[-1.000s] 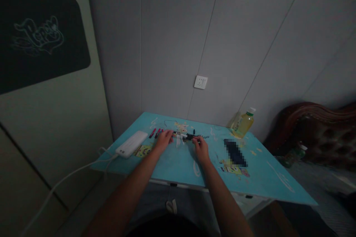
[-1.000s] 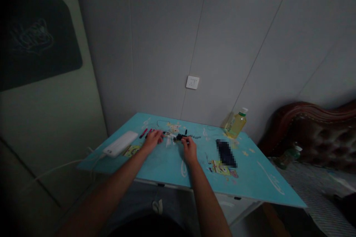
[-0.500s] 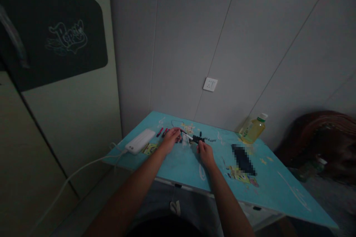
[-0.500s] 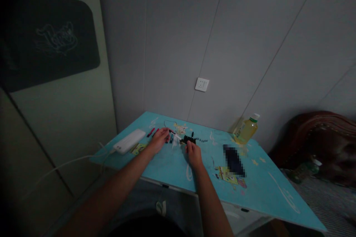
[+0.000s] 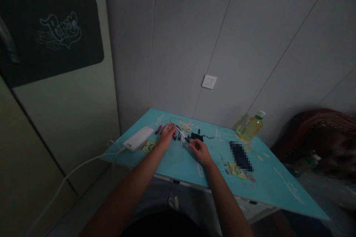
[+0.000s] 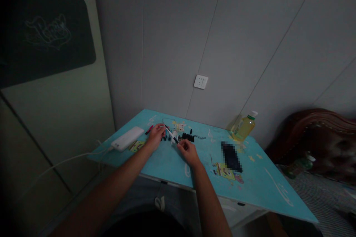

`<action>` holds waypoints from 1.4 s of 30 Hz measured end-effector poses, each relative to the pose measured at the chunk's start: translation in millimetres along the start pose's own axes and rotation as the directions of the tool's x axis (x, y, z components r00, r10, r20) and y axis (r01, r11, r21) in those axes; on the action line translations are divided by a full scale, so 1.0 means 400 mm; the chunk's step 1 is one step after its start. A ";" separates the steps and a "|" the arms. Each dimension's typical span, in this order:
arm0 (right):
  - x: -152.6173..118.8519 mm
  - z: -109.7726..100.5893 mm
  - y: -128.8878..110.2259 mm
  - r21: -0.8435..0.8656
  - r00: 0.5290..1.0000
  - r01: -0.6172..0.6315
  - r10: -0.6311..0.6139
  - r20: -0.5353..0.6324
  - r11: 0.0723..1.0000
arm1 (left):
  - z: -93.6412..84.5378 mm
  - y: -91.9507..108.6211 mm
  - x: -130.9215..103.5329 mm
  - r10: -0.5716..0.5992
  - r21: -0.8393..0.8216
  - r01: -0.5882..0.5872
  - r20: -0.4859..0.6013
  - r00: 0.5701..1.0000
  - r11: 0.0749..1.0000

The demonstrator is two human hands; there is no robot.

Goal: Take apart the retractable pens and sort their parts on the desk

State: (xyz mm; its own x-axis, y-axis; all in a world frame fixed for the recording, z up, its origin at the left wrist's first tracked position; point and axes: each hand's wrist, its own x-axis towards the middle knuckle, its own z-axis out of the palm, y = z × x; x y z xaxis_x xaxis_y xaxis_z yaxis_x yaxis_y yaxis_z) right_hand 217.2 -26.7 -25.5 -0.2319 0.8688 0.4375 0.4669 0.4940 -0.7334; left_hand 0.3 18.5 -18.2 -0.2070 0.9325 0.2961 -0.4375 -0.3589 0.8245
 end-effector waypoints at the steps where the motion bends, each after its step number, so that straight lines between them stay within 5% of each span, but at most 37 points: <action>1: -0.001 0.001 -0.002 -0.004 1.000 0.009 -0.009 0.006 1.000 | 0.001 0.001 -0.001 0.005 0.005 -0.005 -0.004 1.000 1.000; 20: -0.010 -0.002 -0.006 -0.084 0.999 -0.024 0.027 0.029 0.996 | 0.001 -0.013 -0.008 0.019 0.011 -0.020 0.081 0.997 1.000; 31: -0.009 0.004 -0.036 -0.180 0.988 0.095 -0.070 0.137 0.979 | 0.030 -0.010 -0.039 -0.073 0.045 0.065 0.224 0.972 0.997; 42: -0.015 -0.001 -0.049 -0.225 0.975 0.154 -0.111 0.194 0.962 | 0.031 0.003 -0.042 -0.029 0.083 0.009 0.251 0.968 0.996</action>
State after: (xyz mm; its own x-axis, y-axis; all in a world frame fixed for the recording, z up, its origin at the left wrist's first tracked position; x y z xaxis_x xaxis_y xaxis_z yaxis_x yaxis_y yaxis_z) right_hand 210.0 -41.6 -13.5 -0.4432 0.7986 0.4072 0.6053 0.6016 -0.5212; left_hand 14.1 2.9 -16.2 0.0321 0.9230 0.3834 -0.3648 -0.3463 0.8643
